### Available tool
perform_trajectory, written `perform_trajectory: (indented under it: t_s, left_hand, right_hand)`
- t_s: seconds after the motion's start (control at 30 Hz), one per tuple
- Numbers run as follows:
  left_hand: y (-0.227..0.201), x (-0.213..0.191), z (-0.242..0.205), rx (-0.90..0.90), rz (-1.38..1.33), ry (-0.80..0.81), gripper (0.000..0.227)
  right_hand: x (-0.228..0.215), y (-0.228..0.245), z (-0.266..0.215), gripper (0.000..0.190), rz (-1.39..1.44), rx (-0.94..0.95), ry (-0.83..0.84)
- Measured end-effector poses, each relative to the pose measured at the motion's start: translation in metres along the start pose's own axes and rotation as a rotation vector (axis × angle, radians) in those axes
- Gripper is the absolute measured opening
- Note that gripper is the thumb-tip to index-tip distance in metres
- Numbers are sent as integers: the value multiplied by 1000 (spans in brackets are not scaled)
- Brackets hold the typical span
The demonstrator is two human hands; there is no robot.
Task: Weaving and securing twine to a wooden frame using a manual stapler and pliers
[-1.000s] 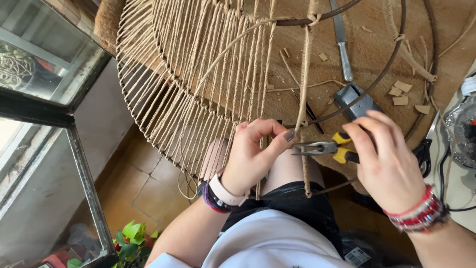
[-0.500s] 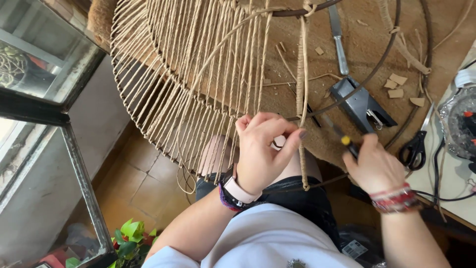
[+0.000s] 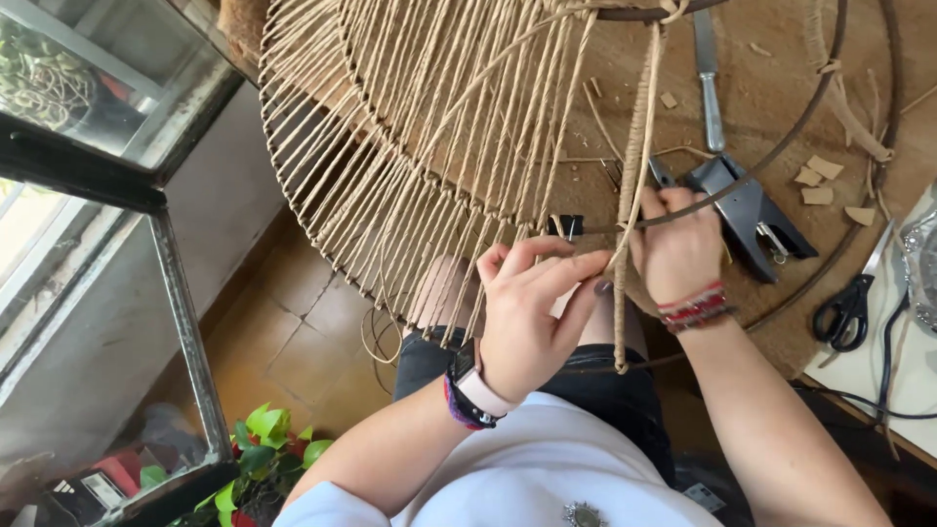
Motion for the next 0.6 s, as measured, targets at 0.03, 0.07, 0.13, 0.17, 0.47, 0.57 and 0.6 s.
perform_trajectory:
  t_s: [0.03,0.07,0.13,0.17,0.47,0.57,0.6]
  left_hand:
    - [1,0,0,2,-2,1,16]
    - [2,1,1,1,-4,-10,16]
    - [4,1,2,-4,-9,-22,17]
    - [2,1,2,78,99,-18,18]
    - [4,15,-18,221,539,93,32]
    - [5,16,-16,217,533,77,33]
    - [3,16,-13,236,522,66,31]
  right_hand:
    - [16,-1,-5,47,-2,1,-1]
    - [32,-3,-9,34,-14,4,-20]
    - [52,-8,-17,21,-27,2,-34]
    - [56,-11,-23,17,-66,3,-31]
    - [-55,-39,-73,38,152,322,559]
    - [-79,-59,-99,40,300,436,581]
    - [-87,-67,-108,37,392,424,460]
Point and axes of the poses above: each hand's wrist, its own z-axis towards the middle knuckle, its own x-axis out of the palm, y = z × x, the point moved 3 cm from there along z, towards the middle knuckle, and after that the axes turned 11 degrees about -z, right-handed, at the moved point
